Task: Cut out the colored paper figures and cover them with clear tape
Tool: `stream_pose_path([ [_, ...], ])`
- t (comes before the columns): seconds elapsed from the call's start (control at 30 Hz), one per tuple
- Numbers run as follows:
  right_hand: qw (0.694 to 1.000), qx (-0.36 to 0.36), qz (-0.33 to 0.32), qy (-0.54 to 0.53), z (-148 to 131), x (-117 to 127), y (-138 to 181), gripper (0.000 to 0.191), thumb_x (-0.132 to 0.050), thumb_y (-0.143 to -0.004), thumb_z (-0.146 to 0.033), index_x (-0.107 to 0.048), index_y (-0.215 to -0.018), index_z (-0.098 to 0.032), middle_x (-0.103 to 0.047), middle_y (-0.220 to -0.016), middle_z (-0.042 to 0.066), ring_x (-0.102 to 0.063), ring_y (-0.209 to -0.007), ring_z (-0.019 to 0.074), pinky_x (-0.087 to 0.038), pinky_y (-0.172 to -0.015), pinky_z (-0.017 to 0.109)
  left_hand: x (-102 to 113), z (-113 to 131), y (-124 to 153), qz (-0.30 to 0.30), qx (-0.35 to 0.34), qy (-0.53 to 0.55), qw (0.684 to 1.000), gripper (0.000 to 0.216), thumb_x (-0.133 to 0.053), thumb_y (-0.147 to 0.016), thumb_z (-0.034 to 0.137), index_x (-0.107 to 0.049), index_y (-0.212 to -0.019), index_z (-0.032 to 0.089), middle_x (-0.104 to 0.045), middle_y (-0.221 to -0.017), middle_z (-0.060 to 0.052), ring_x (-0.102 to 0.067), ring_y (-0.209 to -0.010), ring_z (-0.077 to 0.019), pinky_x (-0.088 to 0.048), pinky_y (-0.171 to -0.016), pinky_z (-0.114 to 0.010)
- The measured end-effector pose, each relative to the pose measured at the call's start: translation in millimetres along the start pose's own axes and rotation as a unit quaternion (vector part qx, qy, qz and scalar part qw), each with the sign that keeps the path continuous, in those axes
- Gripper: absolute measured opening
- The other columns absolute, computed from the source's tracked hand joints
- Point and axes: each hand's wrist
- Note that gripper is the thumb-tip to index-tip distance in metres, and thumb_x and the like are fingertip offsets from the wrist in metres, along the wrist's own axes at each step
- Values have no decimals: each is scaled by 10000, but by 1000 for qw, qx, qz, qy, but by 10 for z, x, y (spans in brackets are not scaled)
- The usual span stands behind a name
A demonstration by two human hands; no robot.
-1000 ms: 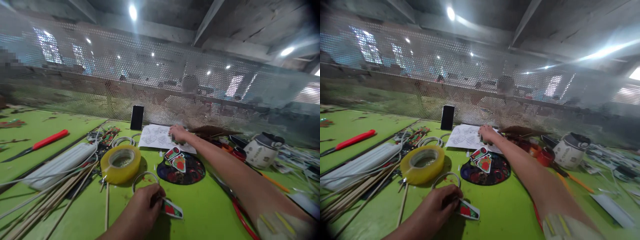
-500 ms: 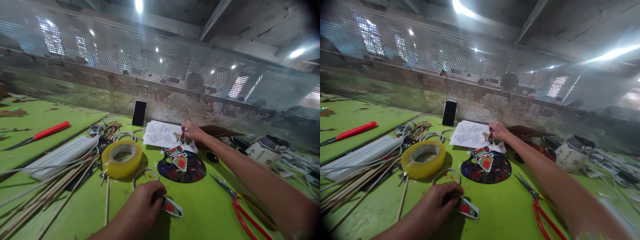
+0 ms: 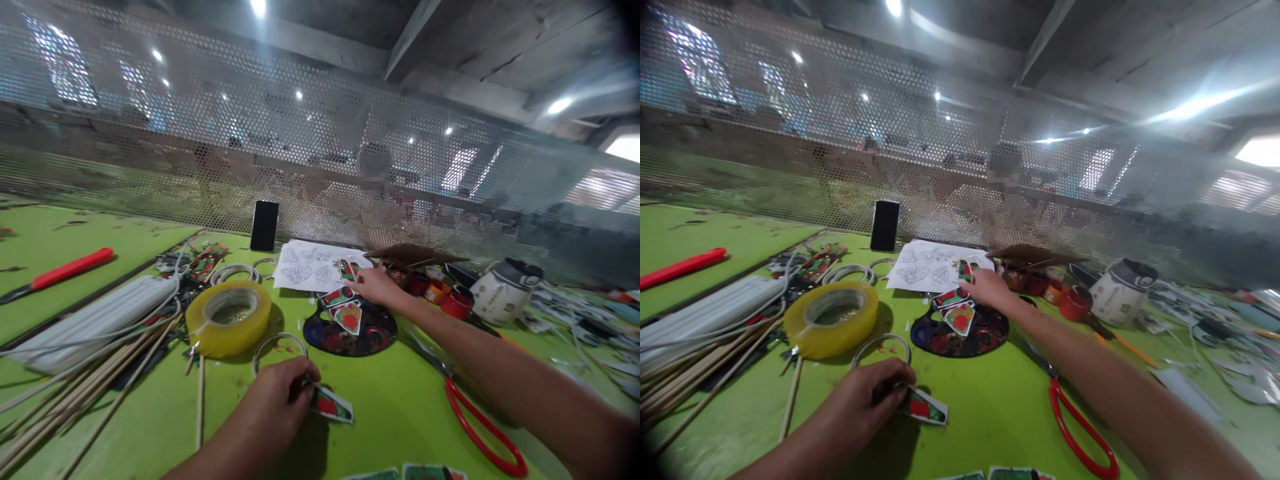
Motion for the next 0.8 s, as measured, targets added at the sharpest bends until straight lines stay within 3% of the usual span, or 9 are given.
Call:
stream_pose_path([
  [0.17, 992, -75, -44, -90, 23, -233, 243, 237, -617, -898, -337, -623, -1019, -134, -652, -975, 48, -636, -835, 178, -533, -752, 367, -12, -7, 3, 9, -12, 9, 1000, 214, -476, -749, 156, -665, -848, 170, -686, -755, -39, -580, -662, -169, -400, -621, -262],
  [0.27, 980, -96, -58, -166, 17, -262, 274, 176, -609, -907, -290, -636, -964, -126, -656, -947, 35, -639, -798, 163, -543, -712, 333, -22, -9, -3, 21, -9, 29, 999, 177, -500, -751, 197, -655, -833, 168, -663, -700, -33, -563, -622, -167, -392, -584, -262],
  [0.37, 960, -105, -64, -250, 37, -201, 305, 157, -612, -906, -271, -641, -935, -119, -657, -919, 24, -639, -768, 155, -546, -669, 304, -18, 10, -18, 17, 23, 124, 992, 186, -541, -746, 269, -627, -878, 169, -640, -632, -17, -568, -567, -169, -409, -543, -267],
  [0.57, 895, -153, -71, -413, 154, -52, 404, 129, -585, -928, -241, -619, -940, -117, -638, -826, 3, -618, -647, 109, -540, -580, 250, 0, 46, -76, 1, 75, 322, 944, 335, -683, -644, 411, -581, -837, 157, -666, -618, -23, -633, -567, -187, -505, -589, -324],
  [0.7, 854, -203, -45, -476, 180, -51, 450, 150, -563, -943, -254, -605, -999, -120, -637, -818, 1, -616, -613, 101, -537, -542, 234, -20, 36, -88, 0, 81, 361, 929, 378, -706, -626, 413, -568, -848, 141, -669, -624, -26, -652, -573, -192, -511, -587, -331],
  [0.8, 837, -225, 9, -498, 196, -64, 427, 160, -561, -944, -260, -601, -1017, -123, -637, -841, 8, -612, -617, 102, -533, -538, 233, -25, 37, -84, -2, 80, 375, 924, 374, -704, -640, 404, -559, -859, 139, -667, -631, -19, -656, -566, -185, -501, -563, -310],
])
Point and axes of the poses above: each hand's wrist, its own y-axis away from the middle knuckle, its own x-axis out of the back of the hand, z = x × y
